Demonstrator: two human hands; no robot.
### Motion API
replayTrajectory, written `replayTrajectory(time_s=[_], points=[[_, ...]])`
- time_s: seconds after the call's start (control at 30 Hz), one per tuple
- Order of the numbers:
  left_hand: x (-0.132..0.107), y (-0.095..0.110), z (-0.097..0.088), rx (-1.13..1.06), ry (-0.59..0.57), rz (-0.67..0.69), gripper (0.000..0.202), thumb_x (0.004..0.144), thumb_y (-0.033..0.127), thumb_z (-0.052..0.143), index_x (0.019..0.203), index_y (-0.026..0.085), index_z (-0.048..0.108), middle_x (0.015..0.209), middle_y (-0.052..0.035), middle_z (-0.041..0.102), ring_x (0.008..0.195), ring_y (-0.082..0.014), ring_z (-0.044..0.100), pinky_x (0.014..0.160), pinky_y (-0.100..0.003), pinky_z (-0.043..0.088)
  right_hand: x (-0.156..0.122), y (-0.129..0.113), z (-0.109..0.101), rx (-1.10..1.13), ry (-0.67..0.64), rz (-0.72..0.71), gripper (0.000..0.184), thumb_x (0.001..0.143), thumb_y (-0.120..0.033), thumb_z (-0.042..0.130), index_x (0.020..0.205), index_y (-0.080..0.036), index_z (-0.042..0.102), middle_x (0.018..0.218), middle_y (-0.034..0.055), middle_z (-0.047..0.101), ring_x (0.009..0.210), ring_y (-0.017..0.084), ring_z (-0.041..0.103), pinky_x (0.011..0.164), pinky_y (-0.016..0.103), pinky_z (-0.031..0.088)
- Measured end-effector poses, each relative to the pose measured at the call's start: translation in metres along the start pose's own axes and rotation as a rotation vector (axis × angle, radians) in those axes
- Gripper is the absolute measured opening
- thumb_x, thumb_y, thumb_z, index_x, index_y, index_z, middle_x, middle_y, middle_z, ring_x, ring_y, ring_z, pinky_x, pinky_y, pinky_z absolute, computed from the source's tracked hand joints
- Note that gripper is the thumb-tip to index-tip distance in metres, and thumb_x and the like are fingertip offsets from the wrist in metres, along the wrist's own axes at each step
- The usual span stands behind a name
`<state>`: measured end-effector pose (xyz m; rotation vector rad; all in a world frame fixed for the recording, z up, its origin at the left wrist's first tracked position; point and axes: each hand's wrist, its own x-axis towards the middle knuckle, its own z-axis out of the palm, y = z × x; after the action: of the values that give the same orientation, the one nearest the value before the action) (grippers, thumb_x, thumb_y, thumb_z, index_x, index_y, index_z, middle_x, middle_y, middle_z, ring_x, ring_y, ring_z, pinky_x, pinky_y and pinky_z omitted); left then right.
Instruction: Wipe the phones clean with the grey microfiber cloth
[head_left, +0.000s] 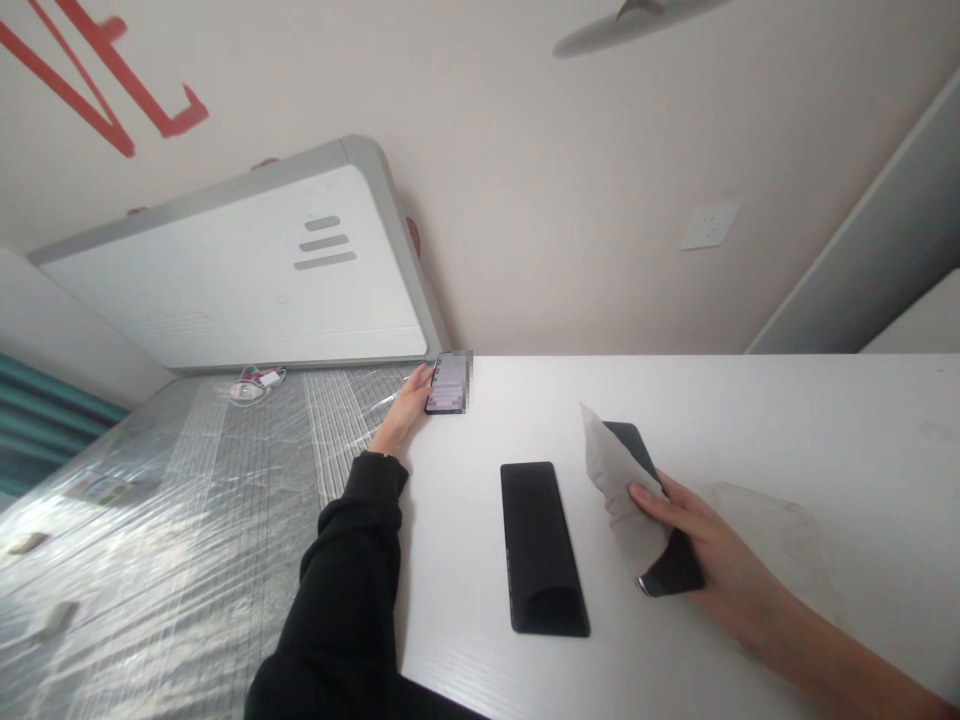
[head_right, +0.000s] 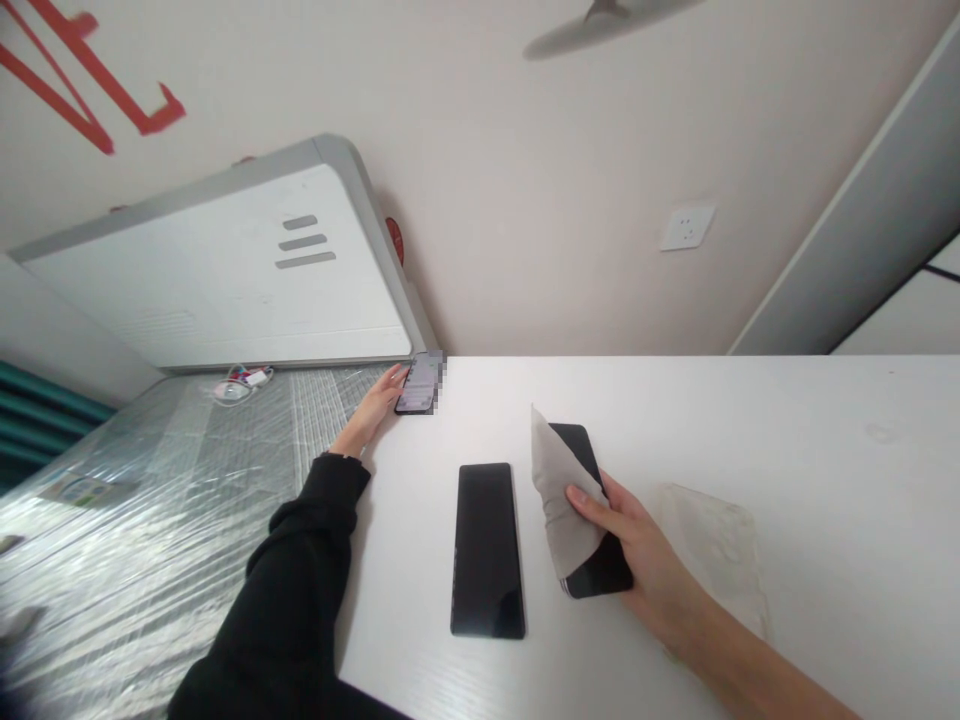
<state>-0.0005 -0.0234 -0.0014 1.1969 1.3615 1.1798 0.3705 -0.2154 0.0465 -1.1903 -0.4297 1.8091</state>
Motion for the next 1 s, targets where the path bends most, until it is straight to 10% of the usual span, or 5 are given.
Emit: replayTrajectory(time_s=[1.0], points=[[0.011, 0.008, 0.017, 0.194, 0.054, -0.011, 0.095, 0.076, 0.023, 0.074, 0.161, 0.019, 0.032, 0.171, -0.0168, 0.033, 0.155, -0.0330, 0.038, 0.127, -0.045, 0.032, 0.002, -0.003, 0.004, 0.071, 0.042, 0.022, 0.050, 0.060, -0.029, 0.093, 0.106, -0.023, 0.074, 0.079, 0.0010, 0.080, 0.063, 0.021, 0.073, 0.056, 0.029, 0.058]])
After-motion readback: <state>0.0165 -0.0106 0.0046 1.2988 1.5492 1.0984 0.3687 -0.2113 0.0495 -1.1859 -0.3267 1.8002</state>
